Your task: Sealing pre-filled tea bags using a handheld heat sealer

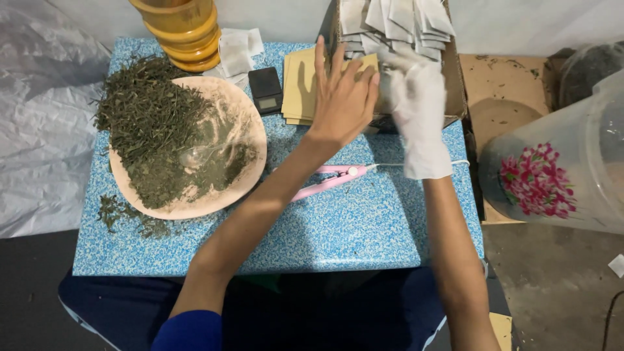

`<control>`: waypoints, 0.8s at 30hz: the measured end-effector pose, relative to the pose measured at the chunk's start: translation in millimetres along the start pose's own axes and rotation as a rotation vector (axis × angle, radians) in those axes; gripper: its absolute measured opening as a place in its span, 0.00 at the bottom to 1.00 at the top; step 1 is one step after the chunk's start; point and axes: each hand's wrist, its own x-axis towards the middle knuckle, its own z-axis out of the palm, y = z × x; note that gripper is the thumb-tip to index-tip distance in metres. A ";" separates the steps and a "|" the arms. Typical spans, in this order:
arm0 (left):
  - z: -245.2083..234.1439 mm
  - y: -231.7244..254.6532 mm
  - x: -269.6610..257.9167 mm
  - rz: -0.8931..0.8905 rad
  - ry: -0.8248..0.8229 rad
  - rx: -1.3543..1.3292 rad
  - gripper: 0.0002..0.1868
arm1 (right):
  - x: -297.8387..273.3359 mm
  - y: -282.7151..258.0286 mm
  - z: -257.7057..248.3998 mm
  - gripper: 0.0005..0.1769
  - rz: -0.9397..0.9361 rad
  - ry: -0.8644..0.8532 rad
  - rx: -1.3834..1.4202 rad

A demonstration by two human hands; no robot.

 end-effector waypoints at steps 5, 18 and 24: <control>1.5 19.2 24.2 0.145 0.190 -0.003 0.18 | 28.2 70.1 -22.5 0.18 -0.344 0.272 -0.013; 100.6 43.3 80.5 0.137 0.009 0.099 0.28 | 95.7 135.9 -24.5 0.44 -0.470 0.186 -0.187; 114.8 42.3 86.6 0.041 -0.135 0.130 0.40 | 122.0 164.3 -8.2 0.35 -0.442 0.220 -0.370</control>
